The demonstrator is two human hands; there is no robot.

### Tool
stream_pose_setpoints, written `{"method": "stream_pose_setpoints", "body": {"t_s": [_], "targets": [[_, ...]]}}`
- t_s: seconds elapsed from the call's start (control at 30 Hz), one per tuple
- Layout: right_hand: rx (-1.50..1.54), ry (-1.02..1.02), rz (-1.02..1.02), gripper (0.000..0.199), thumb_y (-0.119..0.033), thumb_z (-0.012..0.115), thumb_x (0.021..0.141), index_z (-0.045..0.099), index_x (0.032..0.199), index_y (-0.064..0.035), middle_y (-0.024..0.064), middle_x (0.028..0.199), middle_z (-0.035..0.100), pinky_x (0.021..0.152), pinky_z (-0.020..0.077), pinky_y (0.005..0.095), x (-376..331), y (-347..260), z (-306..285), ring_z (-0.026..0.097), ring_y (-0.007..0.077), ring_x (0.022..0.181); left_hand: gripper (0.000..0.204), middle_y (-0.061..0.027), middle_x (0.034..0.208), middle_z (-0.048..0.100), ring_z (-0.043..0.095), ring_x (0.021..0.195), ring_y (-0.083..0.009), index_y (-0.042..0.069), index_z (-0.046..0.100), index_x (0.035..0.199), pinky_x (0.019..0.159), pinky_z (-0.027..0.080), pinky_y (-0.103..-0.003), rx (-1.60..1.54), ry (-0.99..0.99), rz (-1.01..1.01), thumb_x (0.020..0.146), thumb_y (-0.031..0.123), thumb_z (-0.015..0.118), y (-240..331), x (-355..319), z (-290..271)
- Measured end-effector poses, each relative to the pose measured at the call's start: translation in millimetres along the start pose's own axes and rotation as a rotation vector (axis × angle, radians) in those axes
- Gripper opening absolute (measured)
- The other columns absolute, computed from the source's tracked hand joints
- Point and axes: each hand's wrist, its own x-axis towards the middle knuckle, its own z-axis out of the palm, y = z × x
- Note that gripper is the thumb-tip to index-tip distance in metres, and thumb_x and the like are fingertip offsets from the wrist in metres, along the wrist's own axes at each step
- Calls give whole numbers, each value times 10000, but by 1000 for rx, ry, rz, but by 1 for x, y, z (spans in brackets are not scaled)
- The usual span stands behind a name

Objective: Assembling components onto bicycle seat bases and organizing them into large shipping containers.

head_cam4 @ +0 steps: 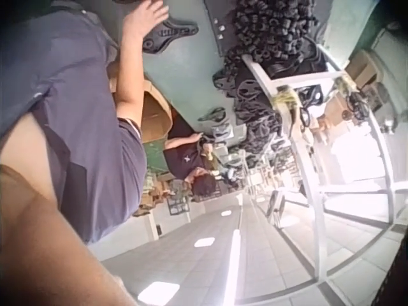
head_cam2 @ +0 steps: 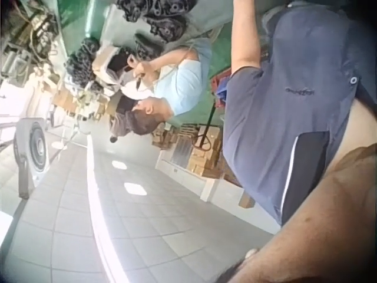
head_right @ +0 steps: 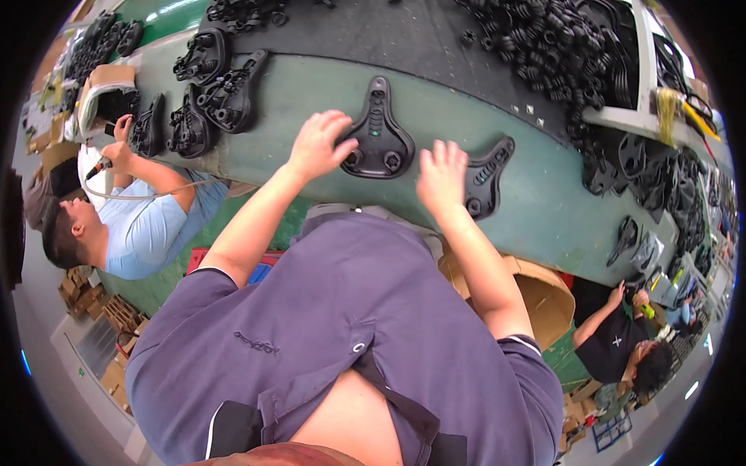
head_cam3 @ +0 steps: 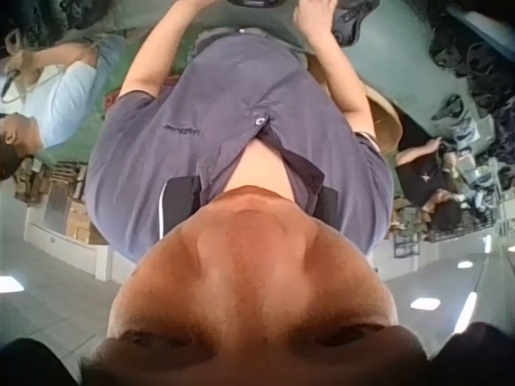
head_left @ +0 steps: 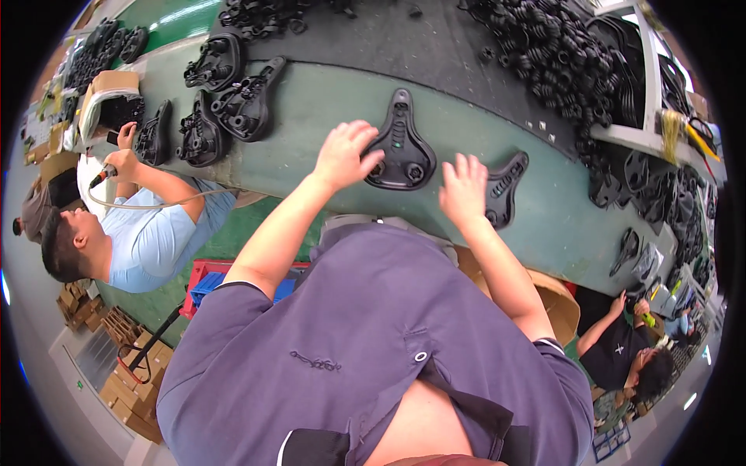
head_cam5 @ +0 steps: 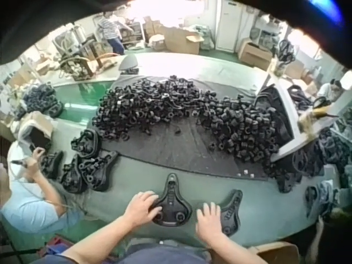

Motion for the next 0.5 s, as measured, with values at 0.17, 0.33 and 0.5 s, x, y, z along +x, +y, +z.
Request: {"method": "stream_pose_setpoints", "body": {"t_s": [0.17, 0.33, 0.5], "targets": [[-52, -297, 14, 488, -128, 767, 826, 653, 1298, -75, 189, 1572, 461, 1259, 213, 660, -13, 47, -2, 357, 461, 1497, 393, -186, 1248, 663, 594, 1230, -380, 5, 674, 1187, 1055, 473, -472, 127, 408, -144, 887, 228, 794, -135, 78, -57], [-75, -129, 118, 345, -24, 685, 817, 660, 1159, 19, 265, 1451, 545, 1228, 317, 606, -20, 84, 1, 423, 499, 1438, 503, -238, 1281, 663, 622, 1229, -400, 6, 703, 1217, 1060, 498, -474, 178, 535, -429, 929, 417, 735, -301, 160, -116], [67, -90, 314, 397, -68, 764, 805, 673, 1183, 10, 271, 1496, 517, 1186, 403, 548, -58, 54, -13, 470, 488, 1397, 612, -245, 1291, 711, 654, 1249, -430, 86, 754, 1263, 1091, 502, -508, 210, 453, -768, 925, 572, 601, -455, 235, -166]]}}
